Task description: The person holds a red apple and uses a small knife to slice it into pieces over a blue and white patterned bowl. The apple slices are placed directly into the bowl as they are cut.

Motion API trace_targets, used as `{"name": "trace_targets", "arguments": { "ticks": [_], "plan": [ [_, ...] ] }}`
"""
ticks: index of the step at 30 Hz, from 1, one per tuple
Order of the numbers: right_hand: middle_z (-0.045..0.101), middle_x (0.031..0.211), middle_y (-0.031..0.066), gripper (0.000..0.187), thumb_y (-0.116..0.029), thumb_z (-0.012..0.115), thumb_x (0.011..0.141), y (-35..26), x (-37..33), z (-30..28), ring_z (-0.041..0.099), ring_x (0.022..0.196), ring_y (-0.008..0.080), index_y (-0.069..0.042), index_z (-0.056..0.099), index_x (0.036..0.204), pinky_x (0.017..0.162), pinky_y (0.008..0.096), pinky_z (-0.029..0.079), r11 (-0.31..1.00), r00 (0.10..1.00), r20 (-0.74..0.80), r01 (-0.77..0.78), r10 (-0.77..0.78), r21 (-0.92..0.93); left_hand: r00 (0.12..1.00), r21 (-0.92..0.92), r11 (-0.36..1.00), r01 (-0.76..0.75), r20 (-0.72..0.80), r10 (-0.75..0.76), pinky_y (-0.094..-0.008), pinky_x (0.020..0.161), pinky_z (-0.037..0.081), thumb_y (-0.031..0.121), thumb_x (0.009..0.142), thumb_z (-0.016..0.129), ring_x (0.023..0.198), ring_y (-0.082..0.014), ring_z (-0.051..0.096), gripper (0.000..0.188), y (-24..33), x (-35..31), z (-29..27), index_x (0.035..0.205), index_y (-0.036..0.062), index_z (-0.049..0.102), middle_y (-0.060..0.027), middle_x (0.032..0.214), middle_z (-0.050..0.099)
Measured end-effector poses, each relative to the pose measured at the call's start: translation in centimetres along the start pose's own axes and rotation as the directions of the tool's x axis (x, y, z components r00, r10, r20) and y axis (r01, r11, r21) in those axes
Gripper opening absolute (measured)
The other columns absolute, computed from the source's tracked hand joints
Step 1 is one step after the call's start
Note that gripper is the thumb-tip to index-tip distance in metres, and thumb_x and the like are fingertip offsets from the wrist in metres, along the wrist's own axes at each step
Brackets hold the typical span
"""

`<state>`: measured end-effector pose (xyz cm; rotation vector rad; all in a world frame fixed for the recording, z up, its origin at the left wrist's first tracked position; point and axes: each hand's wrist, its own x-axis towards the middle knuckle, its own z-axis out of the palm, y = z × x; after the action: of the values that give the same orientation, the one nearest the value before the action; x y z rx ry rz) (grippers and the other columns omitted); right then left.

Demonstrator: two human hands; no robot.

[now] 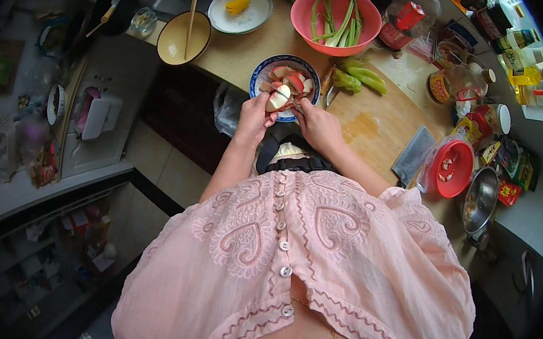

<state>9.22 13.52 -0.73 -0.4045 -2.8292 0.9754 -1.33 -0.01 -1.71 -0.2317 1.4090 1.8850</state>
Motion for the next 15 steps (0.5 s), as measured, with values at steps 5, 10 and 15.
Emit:
{"name": "trace_targets", "arguments": {
  "ticks": [5, 10, 15],
  "plan": [
    [0.062, 0.071, 0.0183, 0.022, -0.030, 0.052, 0.092, -0.14, 0.11, -0.29, 0.061, 0.067, 0.0398, -0.009, 0.046, 0.093, 0.056, 0.0502, 0.047, 0.998, 0.997, 0.042, -0.064, 0.065, -0.022, 1.000, 0.022, 1.000, 0.008, 0.022, -0.009, -0.0188, 0.036, 0.033, 0.027, 0.097, 0.048, 0.047, -0.0086, 0.049, 0.030, -0.39, 0.07, 0.20, 0.092, -0.0011, 0.059, -0.0099, 0.074, 0.063],
    [0.062, 0.072, 0.0173, 0.022, -0.030, 0.052, 0.091, -0.20, 0.19, -0.36, 0.061, 0.068, 0.0391, -0.008, 0.046, 0.089, 0.057, 0.0504, 0.047, 0.998, 0.997, 0.052, -0.057, 0.057, -0.007, 1.000, -0.012, 1.000, 0.002, -0.005, -0.002, -0.0194, 0.037, 0.035, 0.026, 0.097, 0.049, 0.047, -0.0098, 0.050, 0.029, -0.29, 0.21, 0.00, 0.095, -0.0012, 0.058, -0.0099, 0.075, 0.063],
    [0.062, 0.072, 0.0175, 0.022, -0.030, 0.052, 0.091, -0.01, 0.06, -0.33, 0.061, 0.069, 0.0390, -0.008, 0.048, 0.090, 0.058, 0.0503, 0.047, 0.999, 0.997, 0.061, -0.041, 0.039, 0.033, 0.999, -0.033, 0.999, 0.036, -0.020, -0.036, -0.0191, 0.037, 0.033, 0.026, 0.095, 0.051, 0.050, -0.0100, 0.049, 0.027, -0.04, -0.17, 0.14, 0.096, -0.0001, 0.057, -0.0081, 0.075, 0.061]
  ]
}}
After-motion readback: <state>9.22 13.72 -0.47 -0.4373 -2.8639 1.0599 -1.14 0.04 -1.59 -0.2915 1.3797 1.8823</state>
